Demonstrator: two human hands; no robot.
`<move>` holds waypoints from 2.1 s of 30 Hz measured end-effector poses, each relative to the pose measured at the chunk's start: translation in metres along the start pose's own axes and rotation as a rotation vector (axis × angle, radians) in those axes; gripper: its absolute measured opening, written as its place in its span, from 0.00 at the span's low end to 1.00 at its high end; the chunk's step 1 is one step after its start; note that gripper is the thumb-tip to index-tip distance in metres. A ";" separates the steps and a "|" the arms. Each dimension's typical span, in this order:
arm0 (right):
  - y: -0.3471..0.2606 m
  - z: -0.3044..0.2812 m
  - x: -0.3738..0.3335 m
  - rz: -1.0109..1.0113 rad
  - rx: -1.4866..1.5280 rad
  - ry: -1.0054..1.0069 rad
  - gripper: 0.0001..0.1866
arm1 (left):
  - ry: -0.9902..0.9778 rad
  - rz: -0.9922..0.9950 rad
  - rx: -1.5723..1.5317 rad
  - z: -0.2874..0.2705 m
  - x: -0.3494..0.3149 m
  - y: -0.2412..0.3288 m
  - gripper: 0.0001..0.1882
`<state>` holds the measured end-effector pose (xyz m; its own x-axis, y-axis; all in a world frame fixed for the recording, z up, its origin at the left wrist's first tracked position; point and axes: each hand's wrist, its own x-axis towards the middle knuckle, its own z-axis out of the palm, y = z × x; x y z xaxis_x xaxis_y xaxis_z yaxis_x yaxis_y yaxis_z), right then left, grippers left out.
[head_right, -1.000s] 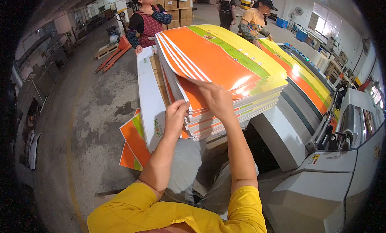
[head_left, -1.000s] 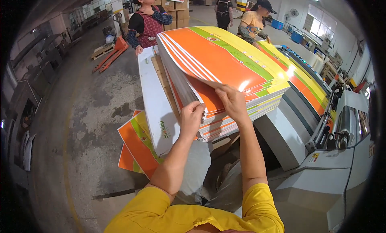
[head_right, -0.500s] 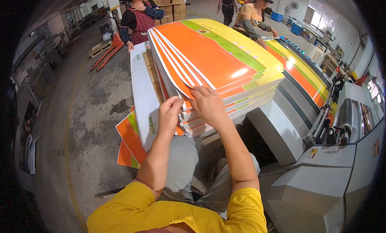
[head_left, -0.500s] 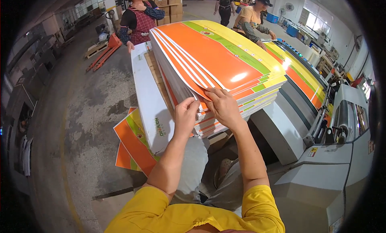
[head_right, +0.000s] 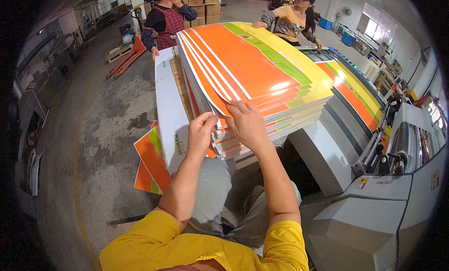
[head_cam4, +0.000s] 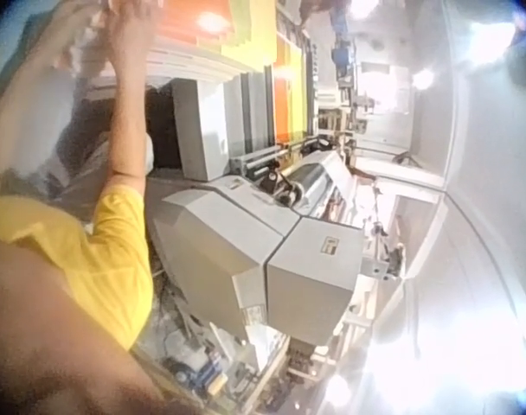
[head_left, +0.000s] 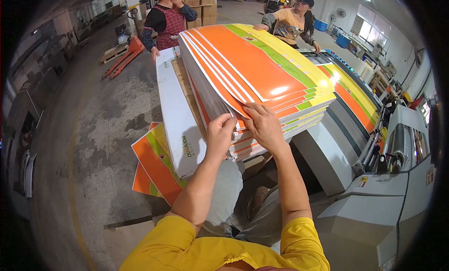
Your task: The recorder is counting and inspecting a large stack of printed paper sheets in an industrial facility.
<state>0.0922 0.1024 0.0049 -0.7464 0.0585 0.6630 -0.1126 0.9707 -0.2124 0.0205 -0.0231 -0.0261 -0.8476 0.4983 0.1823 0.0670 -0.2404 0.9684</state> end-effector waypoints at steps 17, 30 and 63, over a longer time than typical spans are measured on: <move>0.034 -0.034 0.060 0.612 0.713 0.353 0.15 | -0.021 0.050 0.011 0.000 0.005 -0.005 0.10; 0.002 -0.008 0.014 0.091 0.112 0.027 0.10 | -0.021 0.060 -0.071 0.004 0.005 -0.009 0.06; 0.014 -0.002 0.004 0.034 -0.009 -0.030 0.11 | -0.034 0.114 0.064 0.005 0.006 -0.008 0.12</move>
<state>0.0890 0.1163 0.0061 -0.7691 0.0845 0.6335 -0.0809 0.9704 -0.2275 0.0177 -0.0145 -0.0318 -0.8143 0.4990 0.2964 0.1961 -0.2441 0.9497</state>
